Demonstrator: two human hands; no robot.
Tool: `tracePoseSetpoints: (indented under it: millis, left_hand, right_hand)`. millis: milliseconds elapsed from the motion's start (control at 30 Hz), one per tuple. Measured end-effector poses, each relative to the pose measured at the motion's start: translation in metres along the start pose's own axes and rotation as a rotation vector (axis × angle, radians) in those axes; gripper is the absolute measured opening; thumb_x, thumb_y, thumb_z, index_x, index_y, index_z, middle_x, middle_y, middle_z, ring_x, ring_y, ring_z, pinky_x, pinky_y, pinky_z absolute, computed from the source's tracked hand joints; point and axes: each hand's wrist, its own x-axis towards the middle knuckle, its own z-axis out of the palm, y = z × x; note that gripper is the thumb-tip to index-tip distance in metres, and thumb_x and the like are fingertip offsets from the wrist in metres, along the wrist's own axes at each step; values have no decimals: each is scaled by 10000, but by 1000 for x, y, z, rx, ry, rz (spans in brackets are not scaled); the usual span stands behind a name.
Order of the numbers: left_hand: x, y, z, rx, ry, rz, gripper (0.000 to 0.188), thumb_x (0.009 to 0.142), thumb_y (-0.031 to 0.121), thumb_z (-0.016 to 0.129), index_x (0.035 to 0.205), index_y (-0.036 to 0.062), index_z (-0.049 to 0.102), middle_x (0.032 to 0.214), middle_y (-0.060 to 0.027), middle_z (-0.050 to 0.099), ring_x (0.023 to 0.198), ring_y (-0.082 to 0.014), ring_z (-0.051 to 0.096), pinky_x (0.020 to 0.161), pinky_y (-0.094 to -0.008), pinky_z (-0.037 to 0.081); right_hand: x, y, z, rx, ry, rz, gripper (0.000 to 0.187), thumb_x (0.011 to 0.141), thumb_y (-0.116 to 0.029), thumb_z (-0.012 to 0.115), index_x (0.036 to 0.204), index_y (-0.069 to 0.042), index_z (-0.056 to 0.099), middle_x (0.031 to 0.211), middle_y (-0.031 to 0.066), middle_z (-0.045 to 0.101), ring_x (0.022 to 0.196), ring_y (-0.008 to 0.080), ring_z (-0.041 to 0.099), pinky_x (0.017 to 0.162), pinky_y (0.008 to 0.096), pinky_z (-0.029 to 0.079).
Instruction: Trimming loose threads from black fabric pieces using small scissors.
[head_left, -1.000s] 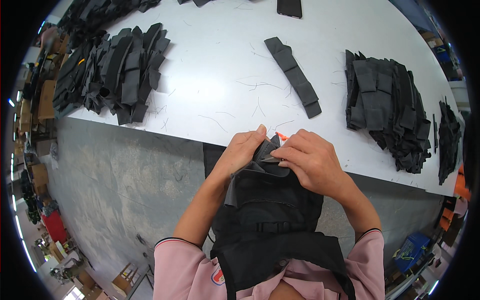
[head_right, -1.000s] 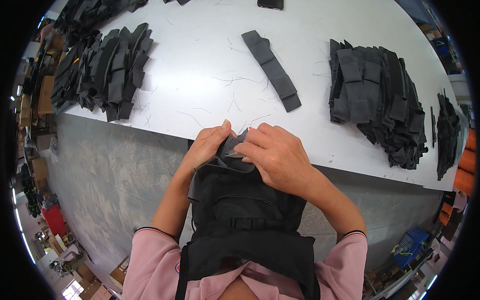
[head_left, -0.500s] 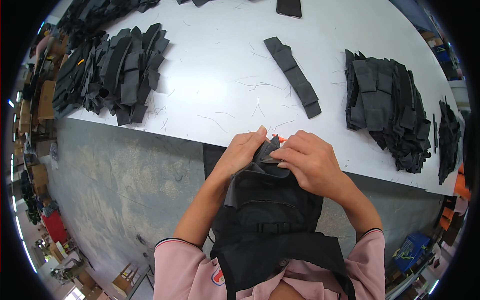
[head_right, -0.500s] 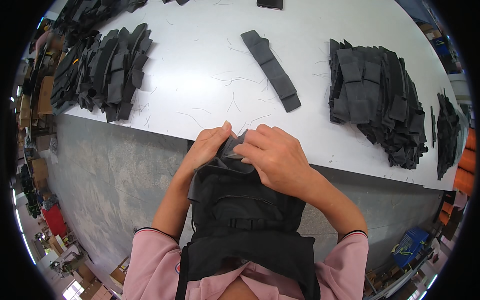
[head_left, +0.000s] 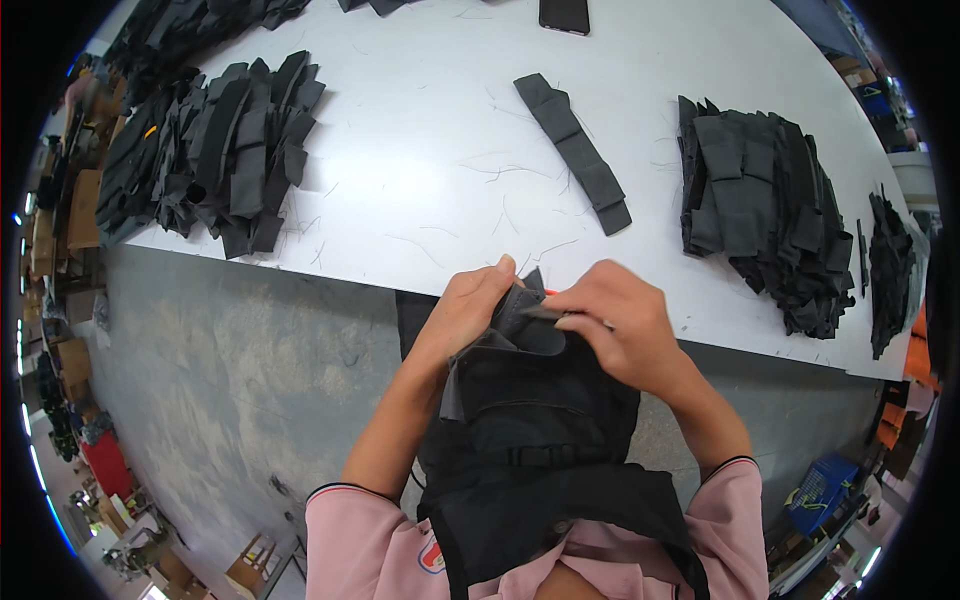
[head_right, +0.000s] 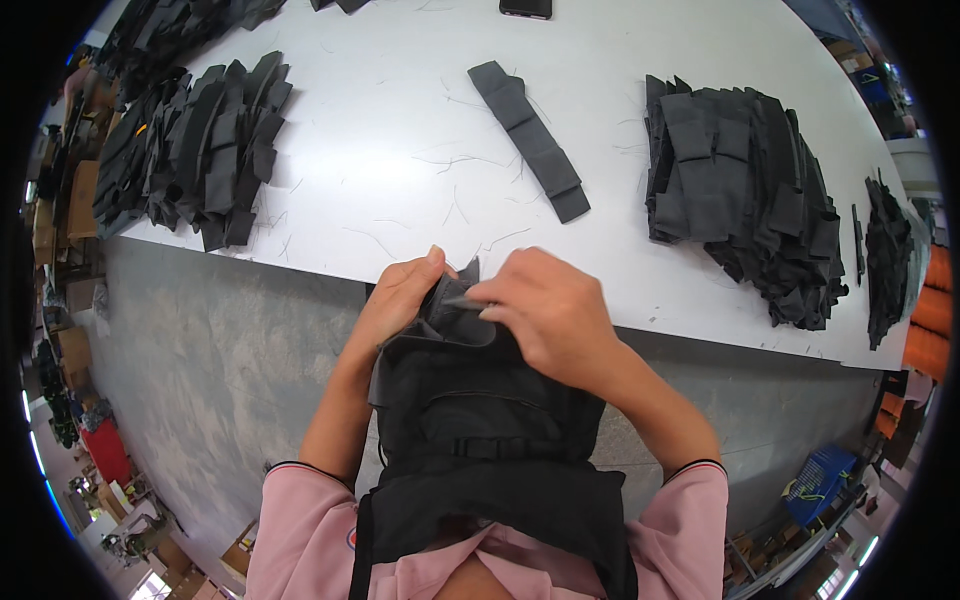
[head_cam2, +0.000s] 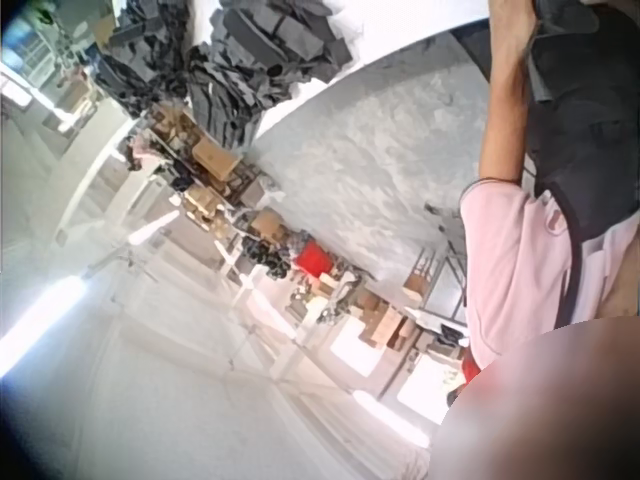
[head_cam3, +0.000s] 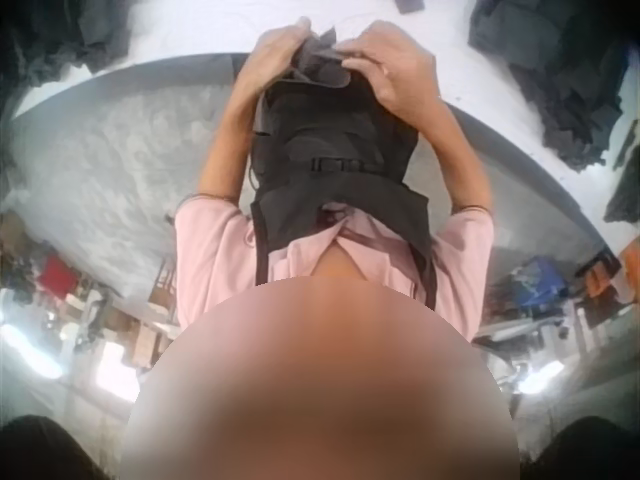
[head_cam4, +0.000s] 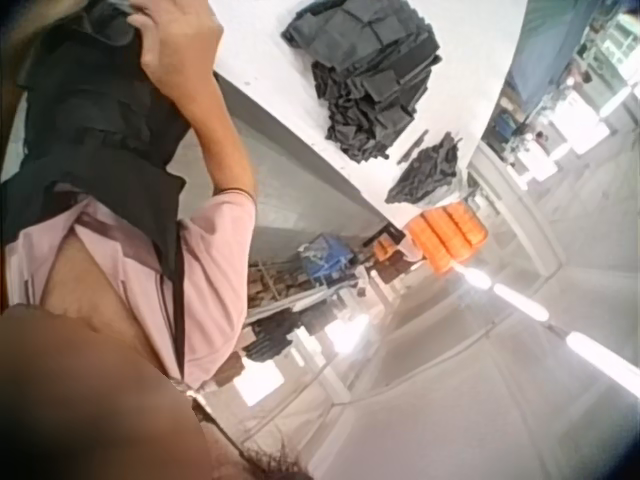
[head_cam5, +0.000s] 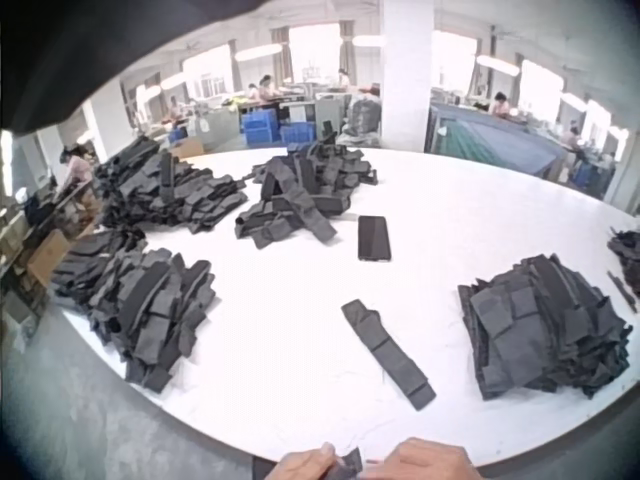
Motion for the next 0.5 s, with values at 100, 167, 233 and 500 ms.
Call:
tracePoseSetpoints:
  millis: [100, 167, 233, 500]
  left_hand:
    - [-1, -5, -3, -7, 32, -8, 489, 956, 428, 434, 798, 0, 608, 689, 1, 542, 668, -80, 452, 641, -234, 390]
    - [0, -7, -4, 6, 36, -12, 488, 956, 429, 435, 804, -3, 605, 690, 1, 540, 668, -80, 450, 640, -233, 389]
    - [3, -8, -2, 30, 13, 12, 488, 958, 427, 432, 802, -3, 601, 690, 4, 535, 672, -77, 448, 640, -232, 389]
    - [3, -9, -1, 4, 39, 66, 426, 971, 370, 439, 809, 8, 594, 701, 23, 535, 662, -51, 449, 610, -208, 378]
  right_hand:
    - [-7, 1, -10, 178, 111, 322, 236, 699, 13, 678, 926, -35, 636, 819, 70, 532, 677, 198, 542, 593, 287, 446]
    - [-6, -3, -8, 197, 87, 355, 228, 712, -5, 687, 928, -31, 619, 839, 73, 518, 672, 171, 539, 592, 278, 443]
    - [-6, -3, 2, 168, 24, 254, 262, 697, -31, 710, 935, -41, 600, 819, 69, 505, 663, 185, 543, 580, 285, 445]
    - [-5, 23, 20, 83, 159, 360, 149, 748, -22, 667, 783, -20, 522, 708, 58, 500, 572, 149, 497, 544, 262, 409]
